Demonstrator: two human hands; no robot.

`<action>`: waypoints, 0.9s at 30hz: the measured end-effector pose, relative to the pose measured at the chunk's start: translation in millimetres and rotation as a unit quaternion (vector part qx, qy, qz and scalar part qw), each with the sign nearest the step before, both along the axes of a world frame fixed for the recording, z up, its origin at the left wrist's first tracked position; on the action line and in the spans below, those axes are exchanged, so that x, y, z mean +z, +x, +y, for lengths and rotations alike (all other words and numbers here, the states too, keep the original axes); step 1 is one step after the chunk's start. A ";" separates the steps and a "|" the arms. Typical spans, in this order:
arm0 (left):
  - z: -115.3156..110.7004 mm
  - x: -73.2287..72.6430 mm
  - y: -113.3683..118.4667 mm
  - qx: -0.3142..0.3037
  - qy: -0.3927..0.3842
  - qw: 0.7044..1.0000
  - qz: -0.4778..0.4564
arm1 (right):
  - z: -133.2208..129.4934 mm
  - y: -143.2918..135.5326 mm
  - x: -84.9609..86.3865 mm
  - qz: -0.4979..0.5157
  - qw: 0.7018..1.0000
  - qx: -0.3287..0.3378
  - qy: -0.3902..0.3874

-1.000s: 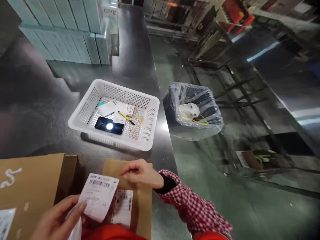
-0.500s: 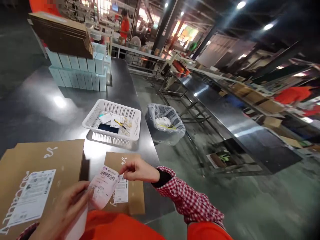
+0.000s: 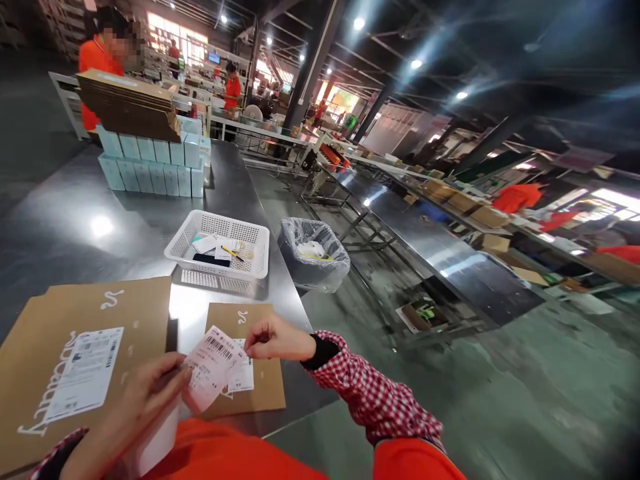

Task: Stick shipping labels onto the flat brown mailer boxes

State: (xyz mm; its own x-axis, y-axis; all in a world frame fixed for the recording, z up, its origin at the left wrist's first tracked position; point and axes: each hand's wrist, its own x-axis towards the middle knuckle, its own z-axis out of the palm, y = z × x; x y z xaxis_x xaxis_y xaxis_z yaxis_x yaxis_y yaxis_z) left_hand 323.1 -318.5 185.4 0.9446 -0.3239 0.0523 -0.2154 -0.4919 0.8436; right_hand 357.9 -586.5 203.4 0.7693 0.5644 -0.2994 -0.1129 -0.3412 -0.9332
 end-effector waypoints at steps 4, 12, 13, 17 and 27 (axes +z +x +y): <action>2.4 -2.9 -1.0 -0.026 0.019 0.999 0.013 | -1.2 -4.2 0.9 0.009 1.000 0.017 0.004; 0.8 -4.2 0.3 -0.039 0.026 0.999 0.017 | -4.2 -0.3 -2.1 -0.007 0.999 0.031 -0.010; -0.2 -3.7 0.4 -0.037 0.028 0.999 0.016 | -4.3 0.8 -3.1 -0.005 0.999 0.033 -0.005; -3.0 -2.5 2.0 -0.033 0.037 0.999 0.015 | -6.9 4.9 -4.1 0.013 0.999 0.048 0.012; -3.7 -11.0 11.8 -0.052 0.051 0.996 0.044 | -11.6 12.6 -6.2 0.050 0.997 0.056 0.003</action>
